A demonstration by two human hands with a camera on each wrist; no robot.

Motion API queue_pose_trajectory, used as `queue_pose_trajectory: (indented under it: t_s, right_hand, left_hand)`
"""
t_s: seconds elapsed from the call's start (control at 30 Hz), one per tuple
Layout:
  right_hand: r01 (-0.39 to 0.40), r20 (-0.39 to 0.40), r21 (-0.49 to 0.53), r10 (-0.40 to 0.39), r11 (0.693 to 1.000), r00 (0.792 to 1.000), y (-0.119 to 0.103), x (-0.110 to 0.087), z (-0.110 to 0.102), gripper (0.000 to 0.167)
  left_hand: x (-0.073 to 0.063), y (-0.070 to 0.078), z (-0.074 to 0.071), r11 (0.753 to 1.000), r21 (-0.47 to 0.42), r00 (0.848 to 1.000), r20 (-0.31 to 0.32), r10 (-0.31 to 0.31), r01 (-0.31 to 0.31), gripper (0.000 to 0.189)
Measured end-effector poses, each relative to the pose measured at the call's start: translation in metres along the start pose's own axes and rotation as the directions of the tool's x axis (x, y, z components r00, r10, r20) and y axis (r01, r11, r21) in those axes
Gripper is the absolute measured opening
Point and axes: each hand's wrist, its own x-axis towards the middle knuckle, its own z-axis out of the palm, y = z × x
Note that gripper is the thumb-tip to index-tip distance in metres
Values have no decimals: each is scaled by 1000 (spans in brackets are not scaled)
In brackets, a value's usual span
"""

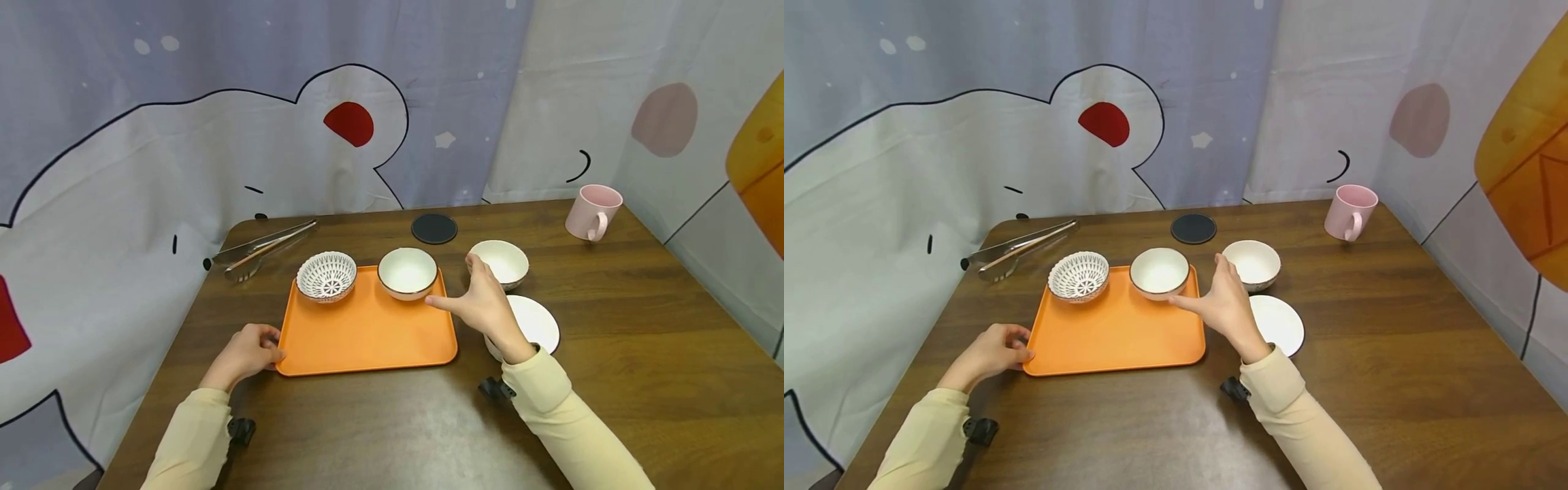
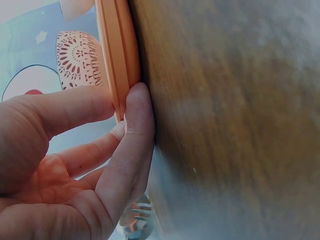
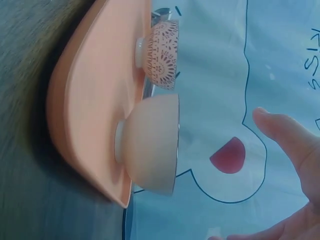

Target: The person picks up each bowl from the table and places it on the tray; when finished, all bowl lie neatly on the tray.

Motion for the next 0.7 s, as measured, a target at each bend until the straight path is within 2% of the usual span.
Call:
queue_pose_trajectory:
  t_s: [0.17, 0.4, 0.7]
  right_hand:
    - [-6, -5, -16, 6, 1000, 1000, 6, -8, -7, 116]
    - [2, -23, -34, -3, 999, 1000, 17, -20, -18, 111]
    - [-14, -21, -96, 12, 995, 1000, 35, -34, -36, 112]
  left_hand:
    - [0, -1, 1, 1000, 6, 1000, 9, -16, 16, 37]
    - [0, -1, 1, 1000, -1, 1000, -1, 9, -9, 35]
    - [0, 0, 1, 1000, 4, 1000, -7, 8, -8, 35]
